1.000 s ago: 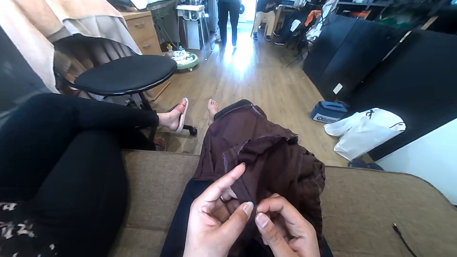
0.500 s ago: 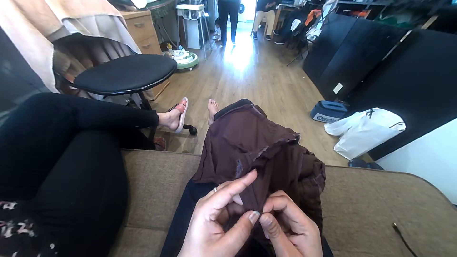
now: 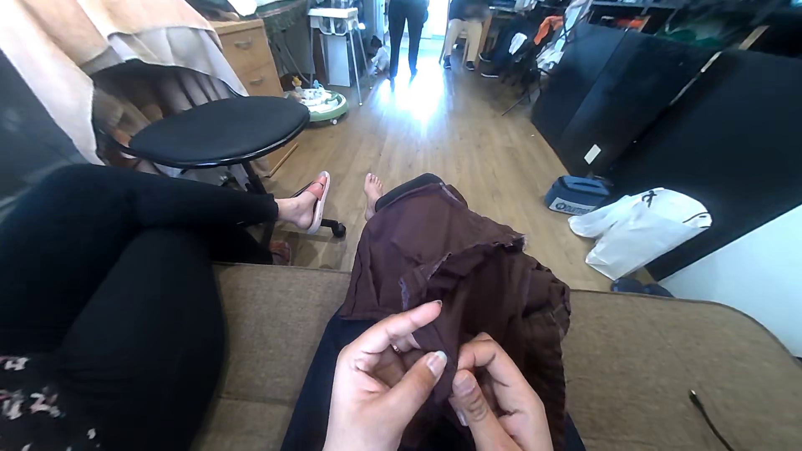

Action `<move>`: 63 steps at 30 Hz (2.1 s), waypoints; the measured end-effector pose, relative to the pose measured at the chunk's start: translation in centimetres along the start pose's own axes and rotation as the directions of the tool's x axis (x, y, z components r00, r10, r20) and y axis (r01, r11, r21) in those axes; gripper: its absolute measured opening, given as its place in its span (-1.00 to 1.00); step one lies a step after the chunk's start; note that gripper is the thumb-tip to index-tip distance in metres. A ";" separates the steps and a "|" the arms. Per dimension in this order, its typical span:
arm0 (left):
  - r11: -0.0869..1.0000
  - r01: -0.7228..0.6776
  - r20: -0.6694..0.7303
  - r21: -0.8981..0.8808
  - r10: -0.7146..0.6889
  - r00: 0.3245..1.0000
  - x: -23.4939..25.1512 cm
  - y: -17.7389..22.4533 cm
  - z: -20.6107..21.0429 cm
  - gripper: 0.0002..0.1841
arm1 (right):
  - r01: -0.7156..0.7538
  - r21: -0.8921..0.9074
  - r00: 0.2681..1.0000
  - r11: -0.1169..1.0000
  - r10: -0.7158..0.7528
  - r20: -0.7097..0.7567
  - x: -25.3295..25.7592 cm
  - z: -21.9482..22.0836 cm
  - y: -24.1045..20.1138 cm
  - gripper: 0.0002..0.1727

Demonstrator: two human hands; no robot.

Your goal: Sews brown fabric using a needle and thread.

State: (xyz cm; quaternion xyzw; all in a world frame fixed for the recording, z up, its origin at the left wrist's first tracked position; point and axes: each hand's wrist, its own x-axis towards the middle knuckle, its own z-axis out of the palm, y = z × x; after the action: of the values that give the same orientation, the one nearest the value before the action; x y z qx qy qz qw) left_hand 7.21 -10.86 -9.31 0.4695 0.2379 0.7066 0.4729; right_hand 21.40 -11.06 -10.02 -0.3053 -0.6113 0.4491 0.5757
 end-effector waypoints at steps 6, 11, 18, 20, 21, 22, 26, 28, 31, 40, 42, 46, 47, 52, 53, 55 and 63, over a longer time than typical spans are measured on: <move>0.994 -0.084 -0.035 0.067 0.086 0.996 -0.2 -0.2 0.4 -0.58 | -0.020 0.033 1.000 0.999 0.020 -0.005 -0.1 0.3 -0.2 -0.89; 0.969 -0.148 0.011 0.197 0.149 0.989 -0.1 -0.3 -0.1 -0.58 | -0.024 0.046 1.000 0.999 0.024 -0.005 0.0 0.3 -0.4 -0.89; 0.956 -0.175 0.094 0.235 0.156 0.983 0.1 -0.3 -0.4 -0.59 | 0.004 0.024 1.000 1.000 -0.004 -0.021 0.2 0.0 0.1 -0.87; 0.969 -0.148 0.116 0.200 0.127 0.985 0.2 -0.2 -0.5 -0.59 | 0.009 0.033 0.999 0.999 -0.008 -0.032 0.2 0.0 0.2 -0.88; 0.973 -0.132 0.129 0.189 0.109 0.986 0.2 -0.2 -0.6 -0.59 | 0.008 0.042 0.999 0.999 -0.006 -0.038 0.3 0.0 0.2 -0.89; 0.975 -0.119 0.141 0.188 0.093 0.986 0.3 -0.2 -0.6 -0.59 | 0.005 0.053 0.999 0.999 -0.003 -0.041 0.3 -0.1 0.3 -0.90; 0.975 -0.089 0.173 0.202 0.054 0.983 0.5 0.0 -0.9 -0.59 | -0.027 0.126 0.999 0.992 0.033 -0.041 0.4 -0.2 0.2 -0.92; 0.976 -0.081 0.172 0.204 0.046 0.984 0.5 0.0 -1.0 -0.59 | -0.042 0.166 0.998 0.985 0.050 -0.043 0.4 -0.2 0.1 -0.92; 0.985 -0.047 0.125 0.164 0.026 0.992 0.4 -0.1 -1.1 -0.64 | -0.066 0.177 0.996 0.982 0.076 -0.051 0.5 -0.3 -0.4 -0.84; 0.904 -0.172 0.147 0.390 0.123 0.981 0.3 -0.5 -1.3 -0.70 | -0.112 0.185 0.986 0.976 0.132 -0.100 0.7 -0.5 -0.6 -0.69; 0.901 -0.181 0.161 0.395 0.127 0.979 0.3 -0.4 -1.3 -0.70 | -0.087 0.175 0.990 0.981 0.105 -0.097 0.8 -0.7 -0.6 -0.67; 0.896 -0.195 0.179 0.400 0.132 0.975 0.4 -0.3 -1.5 -0.68 | 0.153 -0.210 0.986 0.966 -0.165 -0.039 1.1 -1.5 -0.3 -0.70; 0.878 -0.218 0.199 0.426 0.144 0.969 0.3 -0.3 -1.6 -0.68 | 0.206 -0.306 0.975 0.930 -0.222 -0.018 1.2 -1.7 -0.3 -0.71; 0.716 -0.352 0.299 0.603 0.207 0.932 0.4 -0.4 -1.6 -0.68 | 0.249 -0.548 0.963 0.799 -0.263 0.054 1.5 -2.2 -1.2 -0.88; 0.698 -0.366 0.313 0.616 0.210 0.926 0.4 -0.4 -1.6 -0.69 | 0.272 -0.582 0.957 0.766 -0.279 0.080 1.5 -2.2 -1.3 -0.87; 0.690 -0.374 0.329 0.619 0.205 0.922 0.4 -0.2 -1.4 -0.71 | 0.348 -0.604 0.932 0.717 -0.335 0.139 1.6 -2.1 -1.5 -0.82; 0.798 -0.276 0.300 0.536 0.126 0.945 -0.1 0.9 -0.4 -0.71 | 0.424 -0.232 0.904 0.875 -0.396 0.158 1.4 -2.5 -1.5 -0.83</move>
State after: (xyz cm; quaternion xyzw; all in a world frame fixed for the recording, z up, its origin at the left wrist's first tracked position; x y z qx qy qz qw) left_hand 6.44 -11.31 -8.85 0.6971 0.3254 0.5844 0.2581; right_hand 23.90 -9.92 -8.24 -0.2175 -0.7454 0.2478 0.5794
